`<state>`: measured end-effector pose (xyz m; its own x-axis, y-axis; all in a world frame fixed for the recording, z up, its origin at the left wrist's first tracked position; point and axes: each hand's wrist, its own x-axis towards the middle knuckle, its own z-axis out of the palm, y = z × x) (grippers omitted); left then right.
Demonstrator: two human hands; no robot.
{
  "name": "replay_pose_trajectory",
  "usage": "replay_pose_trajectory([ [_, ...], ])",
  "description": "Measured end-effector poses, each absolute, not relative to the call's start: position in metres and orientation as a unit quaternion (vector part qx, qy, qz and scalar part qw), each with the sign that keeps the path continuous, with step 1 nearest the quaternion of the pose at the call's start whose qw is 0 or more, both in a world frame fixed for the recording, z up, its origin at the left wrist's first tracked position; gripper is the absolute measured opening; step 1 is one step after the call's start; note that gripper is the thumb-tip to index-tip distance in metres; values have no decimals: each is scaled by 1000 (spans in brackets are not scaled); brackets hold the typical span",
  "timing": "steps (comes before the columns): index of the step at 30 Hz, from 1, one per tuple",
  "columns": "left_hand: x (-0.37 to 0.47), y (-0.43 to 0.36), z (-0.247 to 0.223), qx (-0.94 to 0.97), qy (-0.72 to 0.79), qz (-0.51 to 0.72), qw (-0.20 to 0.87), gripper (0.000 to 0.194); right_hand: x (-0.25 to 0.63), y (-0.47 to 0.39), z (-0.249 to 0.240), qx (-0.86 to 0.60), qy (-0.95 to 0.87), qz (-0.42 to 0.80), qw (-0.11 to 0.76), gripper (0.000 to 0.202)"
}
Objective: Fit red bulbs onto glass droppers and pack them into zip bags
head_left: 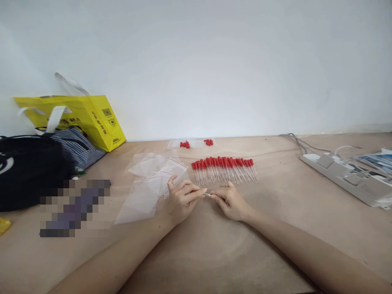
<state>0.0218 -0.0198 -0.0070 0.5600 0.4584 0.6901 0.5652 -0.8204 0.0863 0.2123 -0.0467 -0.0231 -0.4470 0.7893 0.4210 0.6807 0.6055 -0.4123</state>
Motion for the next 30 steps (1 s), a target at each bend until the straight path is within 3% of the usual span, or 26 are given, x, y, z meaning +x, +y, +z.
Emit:
replay_pose_trajectory([
  [15,21,-18,-10,-877,-337,-341,22,12,224,-46,-28,-419,-842,-78,330,21],
  [30,22,-25,-12,-883,-335,-324,-56,13,214,-49,-29,-423,-836,-50,347,24],
])
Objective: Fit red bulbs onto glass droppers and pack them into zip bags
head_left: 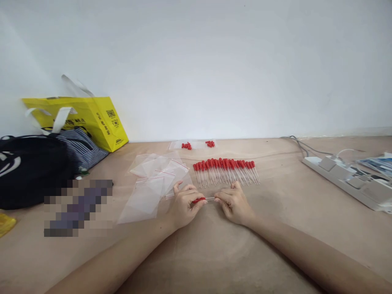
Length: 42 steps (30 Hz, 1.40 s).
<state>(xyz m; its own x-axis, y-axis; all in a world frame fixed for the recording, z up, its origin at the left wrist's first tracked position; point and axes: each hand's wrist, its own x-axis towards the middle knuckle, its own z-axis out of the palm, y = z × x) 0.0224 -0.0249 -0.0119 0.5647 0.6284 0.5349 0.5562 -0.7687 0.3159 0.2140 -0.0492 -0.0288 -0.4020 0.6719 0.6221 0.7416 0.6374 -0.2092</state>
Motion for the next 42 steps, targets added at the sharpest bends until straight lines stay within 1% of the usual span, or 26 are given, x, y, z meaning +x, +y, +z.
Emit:
replay_pose_trajectory([
  [7,23,-25,-10,885,336,312,76,13,213,-49,-30,-421,-832,-41,360,24],
  [15,24,-26,-5,897,325,281,101,17,211,-48,-32,-413,-837,-42,356,27],
  [18,23,-24,-5,899,332,272,89,18,211,-47,-31,-410,-844,-39,344,27],
  [21,16,-19,-6,896,348,270,54,15,217,-44,-28,-408,-855,-36,317,26],
  [23,11,-17,-5,895,358,265,21,27,226,-39,-26,-424,-847,-35,319,26],
  [26,9,-20,-4,923,323,208,-4,44,245,-30,-25,-479,-790,-35,382,26],
  [29,20,-29,-3,962,243,122,15,58,259,-23,-26,-513,-731,-44,448,27],
  [31,34,-33,-4,974,209,85,31,64,262,-22,-27,-515,-718,-54,466,27],
  [33,49,-36,-6,978,196,62,41,66,262,-22,-29,-510,-723,-64,462,26],
  [35,60,-37,-10,974,218,47,48,67,261,-22,-31,-505,-734,-73,448,26],
  [39,67,-40,-15,952,300,23,60,75,261,-24,-33,-503,-744,-68,434,27],
  [42,59,-45,-14,934,351,18,63,77,263,-25,-33,-505,-744,-55,434,27],
])
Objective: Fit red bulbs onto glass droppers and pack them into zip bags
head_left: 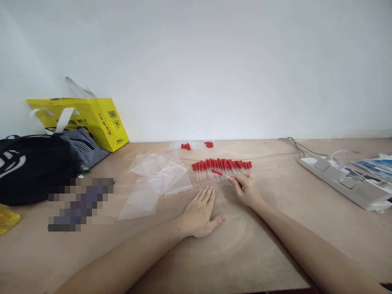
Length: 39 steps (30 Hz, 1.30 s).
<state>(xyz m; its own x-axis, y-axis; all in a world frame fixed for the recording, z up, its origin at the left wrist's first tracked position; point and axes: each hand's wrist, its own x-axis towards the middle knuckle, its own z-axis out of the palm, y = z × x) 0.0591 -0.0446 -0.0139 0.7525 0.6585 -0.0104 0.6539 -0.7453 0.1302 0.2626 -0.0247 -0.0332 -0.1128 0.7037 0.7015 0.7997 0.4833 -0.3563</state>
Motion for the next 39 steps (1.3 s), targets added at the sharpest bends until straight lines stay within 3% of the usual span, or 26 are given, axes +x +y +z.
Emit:
replay_pose_trajectory([
  [9,25,-60,-10,905,421,21,48,76,260,-26,-35,-504,-750,-43,427,25],
  [21,-43,-82,-28,860,505,50,-50,74,244,-27,-37,-557,-728,-40,396,25],
  [25,-77,-102,-31,812,576,44,-82,73,226,-17,-37,-567,-733,-86,366,26],
  [28,-95,-110,-25,764,621,64,-164,80,214,0,-33,-574,-734,-157,327,21],
  [32,-94,-90,0,767,585,97,-246,67,200,23,-30,-576,-738,-212,279,21],
  [36,-79,-46,13,804,565,42,-177,53,189,35,-31,-554,-760,-215,263,18],
  [39,-76,-19,6,791,607,-46,-64,52,182,36,-33,-542,-773,-216,251,17],
])
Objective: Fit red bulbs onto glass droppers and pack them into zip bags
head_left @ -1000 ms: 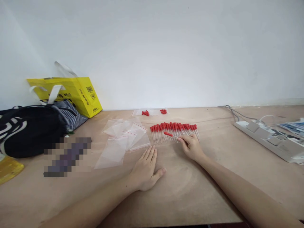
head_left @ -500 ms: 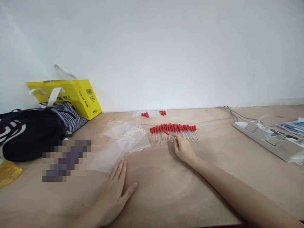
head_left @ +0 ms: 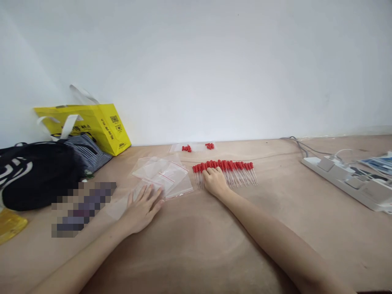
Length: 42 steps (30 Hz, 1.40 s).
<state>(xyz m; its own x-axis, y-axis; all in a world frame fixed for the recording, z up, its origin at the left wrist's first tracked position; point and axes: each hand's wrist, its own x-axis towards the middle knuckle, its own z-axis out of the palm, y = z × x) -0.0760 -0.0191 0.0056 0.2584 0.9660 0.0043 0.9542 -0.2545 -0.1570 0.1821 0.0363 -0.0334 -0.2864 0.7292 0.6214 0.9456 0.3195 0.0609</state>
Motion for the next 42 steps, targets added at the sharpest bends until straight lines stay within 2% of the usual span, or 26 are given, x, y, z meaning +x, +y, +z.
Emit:
replay_pose_trajectory([
  [5,-84,0,-6,-774,-631,48,14,56,176,29,-30,-547,-776,-204,239,22],
  [13,-81,6,-4,-772,-629,0,91,48,177,16,-21,-554,-798,-139,192,33],
  [18,-77,16,-8,-778,-627,4,36,50,181,14,-21,-560,-797,-126,188,40],
  [23,-59,19,-9,-789,-600,-51,122,48,182,16,-23,-562,-793,-123,199,44],
  [26,-37,12,-9,-831,-531,-94,135,46,189,9,-24,-564,-784,-119,230,39],
  [30,-7,-6,-7,-885,-450,-111,51,45,215,-20,-23,-518,-807,-80,273,33],
  [36,8,-28,6,-935,-340,-35,-98,48,255,-62,-21,-380,-901,41,204,46],
  [42,9,-31,14,-926,-354,-29,-125,47,256,-62,-21,-391,-902,77,166,47],
])
